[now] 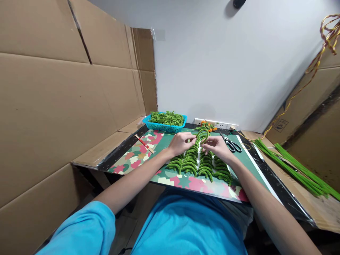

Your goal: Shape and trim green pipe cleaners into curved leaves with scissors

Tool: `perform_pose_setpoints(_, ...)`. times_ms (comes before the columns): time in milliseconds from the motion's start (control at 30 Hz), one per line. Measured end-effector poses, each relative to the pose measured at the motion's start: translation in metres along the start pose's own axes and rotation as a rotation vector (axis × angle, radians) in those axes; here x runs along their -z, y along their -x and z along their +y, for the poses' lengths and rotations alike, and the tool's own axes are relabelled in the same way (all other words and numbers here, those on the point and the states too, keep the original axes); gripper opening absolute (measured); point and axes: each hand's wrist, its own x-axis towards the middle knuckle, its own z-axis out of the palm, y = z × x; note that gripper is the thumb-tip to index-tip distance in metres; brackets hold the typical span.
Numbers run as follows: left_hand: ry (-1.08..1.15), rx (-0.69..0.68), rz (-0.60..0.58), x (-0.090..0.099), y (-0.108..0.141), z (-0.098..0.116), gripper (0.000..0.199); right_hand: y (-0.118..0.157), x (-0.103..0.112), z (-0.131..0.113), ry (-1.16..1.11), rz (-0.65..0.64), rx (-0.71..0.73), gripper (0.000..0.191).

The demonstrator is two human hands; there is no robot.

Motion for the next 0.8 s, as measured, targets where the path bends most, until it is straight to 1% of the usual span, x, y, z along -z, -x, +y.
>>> perform_pose_setpoints(167,-0.013,0.007,-0.015,-0.0006,0.0009,-0.0003,0.02,0.0012,-0.0031,-0.0042,0.004,-0.005,0.0,0.036)
perform_pose_setpoints(433,-0.005,0.004,-0.044,-0.0001,0.0013,0.0018,0.019,0.0008,-0.0016,-0.0016,0.009,-0.009,0.012,0.034)
perform_pose_setpoints(800,-0.003,-0.011,-0.09,0.0026,0.0026,0.0064,0.027,0.0021,-0.0026,-0.0018,0.036,-0.002,-0.012,0.039)
